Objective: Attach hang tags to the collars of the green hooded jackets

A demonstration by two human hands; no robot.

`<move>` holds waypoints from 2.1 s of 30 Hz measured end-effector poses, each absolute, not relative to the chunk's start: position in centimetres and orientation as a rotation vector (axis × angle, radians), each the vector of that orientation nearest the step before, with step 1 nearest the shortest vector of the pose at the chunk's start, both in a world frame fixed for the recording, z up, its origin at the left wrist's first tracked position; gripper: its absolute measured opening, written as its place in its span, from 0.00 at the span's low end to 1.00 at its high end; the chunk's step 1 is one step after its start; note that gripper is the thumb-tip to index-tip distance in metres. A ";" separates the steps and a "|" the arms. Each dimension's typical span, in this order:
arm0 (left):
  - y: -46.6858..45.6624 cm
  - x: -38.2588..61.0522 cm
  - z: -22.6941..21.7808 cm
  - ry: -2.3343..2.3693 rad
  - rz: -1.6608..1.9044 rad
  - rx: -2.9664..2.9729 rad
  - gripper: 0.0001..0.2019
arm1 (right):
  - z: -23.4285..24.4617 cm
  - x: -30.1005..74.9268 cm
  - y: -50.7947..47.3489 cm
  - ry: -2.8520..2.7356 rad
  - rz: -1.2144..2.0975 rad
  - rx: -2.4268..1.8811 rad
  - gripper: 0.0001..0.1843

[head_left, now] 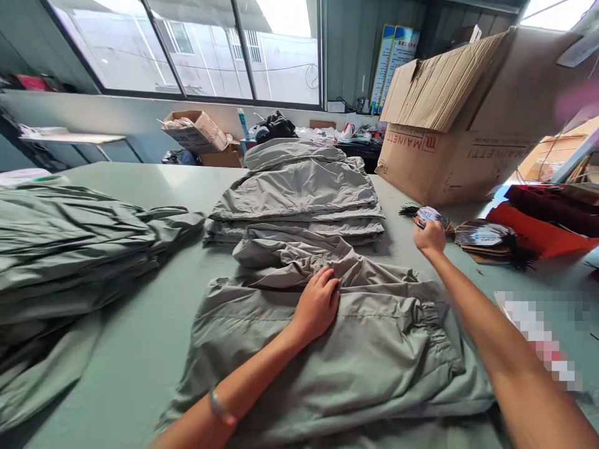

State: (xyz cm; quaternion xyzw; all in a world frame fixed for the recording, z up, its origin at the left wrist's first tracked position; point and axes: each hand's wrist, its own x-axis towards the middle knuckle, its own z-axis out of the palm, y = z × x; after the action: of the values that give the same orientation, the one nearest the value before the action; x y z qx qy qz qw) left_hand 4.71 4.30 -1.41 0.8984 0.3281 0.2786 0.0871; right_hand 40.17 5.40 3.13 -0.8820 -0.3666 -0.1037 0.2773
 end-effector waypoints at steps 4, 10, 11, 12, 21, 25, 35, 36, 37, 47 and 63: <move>4.3 4.8 -1.3 1.012 0.724 2.759 0.15 | 2.3 47.8 7.5 -0.675 -0.272 -2.456 0.26; 4.6 4.5 -1.5 1.043 0.748 2.839 0.16 | 2.0 53.6 11.7 -0.611 -0.268 -2.487 0.31; 4.7 4.4 -1.7 1.043 0.756 2.855 0.16 | 1.9 54.1 12.4 -0.618 -0.263 -2.492 0.32; 4.7 4.3 -1.8 1.045 0.765 2.869 0.16 | 1.8 54.5 13.0 -0.632 -0.261 -2.499 0.32; 4.6 4.2 -1.7 1.075 0.722 2.887 0.17 | 0.3 56.3 14.4 -0.935 0.097 -2.622 0.38; 4.7 4.5 -1.6 1.101 0.706 2.825 0.18 | 0.2 52.4 11.4 -1.125 0.019 -2.600 0.37; 4.5 5.2 -1.4 1.031 0.773 2.720 0.17 | -1.6 40.4 1.5 -1.503 -0.218 -2.611 0.40; 4.5 5.2 -1.4 1.025 0.780 2.716 0.17 | -1.7 40.0 1.0 -1.483 -0.217 -2.616 0.40; 4.4 5.3 -1.3 1.023 0.786 2.715 0.18 | -1.6 39.7 0.5 -1.464 -0.224 -2.604 0.39; 0.6 3.9 -1.2 1.025 0.736 2.744 0.19 | 3.8 37.6 -4.8 -1.327 -0.190 -2.209 0.21; 2.4 0.4 0.3 1.361 1.020 2.367 0.11 | 0.3 14.9 0.5 -1.868 -0.010 -1.875 0.23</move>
State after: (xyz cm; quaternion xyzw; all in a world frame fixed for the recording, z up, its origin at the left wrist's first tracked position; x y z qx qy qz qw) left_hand 0.42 2.43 0.32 0.8068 0.4641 0.3476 0.1133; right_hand 14.90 0.54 0.32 -0.6869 -0.6843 -0.0038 0.2446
